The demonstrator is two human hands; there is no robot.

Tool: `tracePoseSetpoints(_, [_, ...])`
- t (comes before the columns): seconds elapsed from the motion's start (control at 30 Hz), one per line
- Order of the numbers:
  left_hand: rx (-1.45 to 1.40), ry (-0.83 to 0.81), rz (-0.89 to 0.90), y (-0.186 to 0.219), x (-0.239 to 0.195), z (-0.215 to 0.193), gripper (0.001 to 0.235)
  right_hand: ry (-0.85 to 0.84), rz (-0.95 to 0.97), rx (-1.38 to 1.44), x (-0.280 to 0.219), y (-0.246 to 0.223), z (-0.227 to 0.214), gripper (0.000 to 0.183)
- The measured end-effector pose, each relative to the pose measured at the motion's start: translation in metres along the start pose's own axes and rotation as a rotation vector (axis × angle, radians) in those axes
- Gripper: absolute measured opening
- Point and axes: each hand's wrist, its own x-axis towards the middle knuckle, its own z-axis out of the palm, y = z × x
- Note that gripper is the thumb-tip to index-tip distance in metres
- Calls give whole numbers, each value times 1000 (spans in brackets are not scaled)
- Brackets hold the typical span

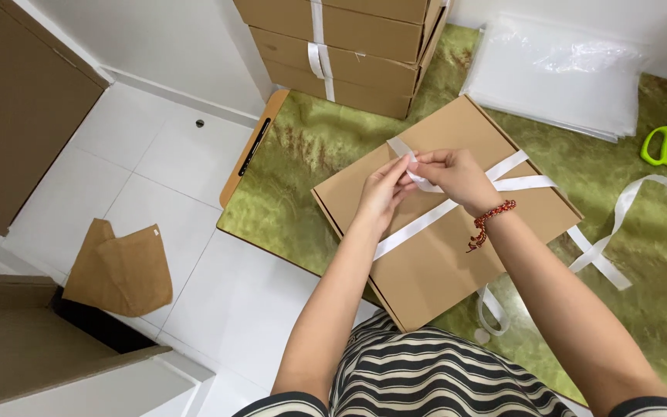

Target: The person opens a cardboard box and removes a yellow shirt wrapped in a plastic bag. They place the shirt on a hanger and hang it on a clothing rack. The person then folds the plastic bag, places it back in the box, closes the box, and ties it with a white ribbon.

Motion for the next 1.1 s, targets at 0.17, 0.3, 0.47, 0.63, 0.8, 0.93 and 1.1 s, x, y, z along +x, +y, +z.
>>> tracePoseSetpoints(0.17, [-118,-8,-32,24,-2,-13,41,-81,1,-16,-2,11,-4,21])
tracePoseSetpoints(0.3, [-267,6,16,39,15,-32,40,-165,-48,-1,-5,20,-12,16])
tracePoseSetpoints(0.47, [-396,64,75,57,29,-57,40,-158,-112,-27,-23,20,-29,15])
tracePoseSetpoints(0.63, [-267,-85,63,62,-13,-11,45,-99,-180,-68,-29,17,-37,10])
tracePoseSetpoints(0.8, [-72,-386,79,84,-63,31,51,-53,-228,-58,-33,20,-43,10])
tracePoseSetpoints(0.93, [-293,-444,234,119,-56,-2,53,0,-292,-106,-37,16,-56,12])
tracePoseSetpoints(1.1, [-606,-231,440,165,-61,-69,50,212,-282,-126,-16,53,-79,18])
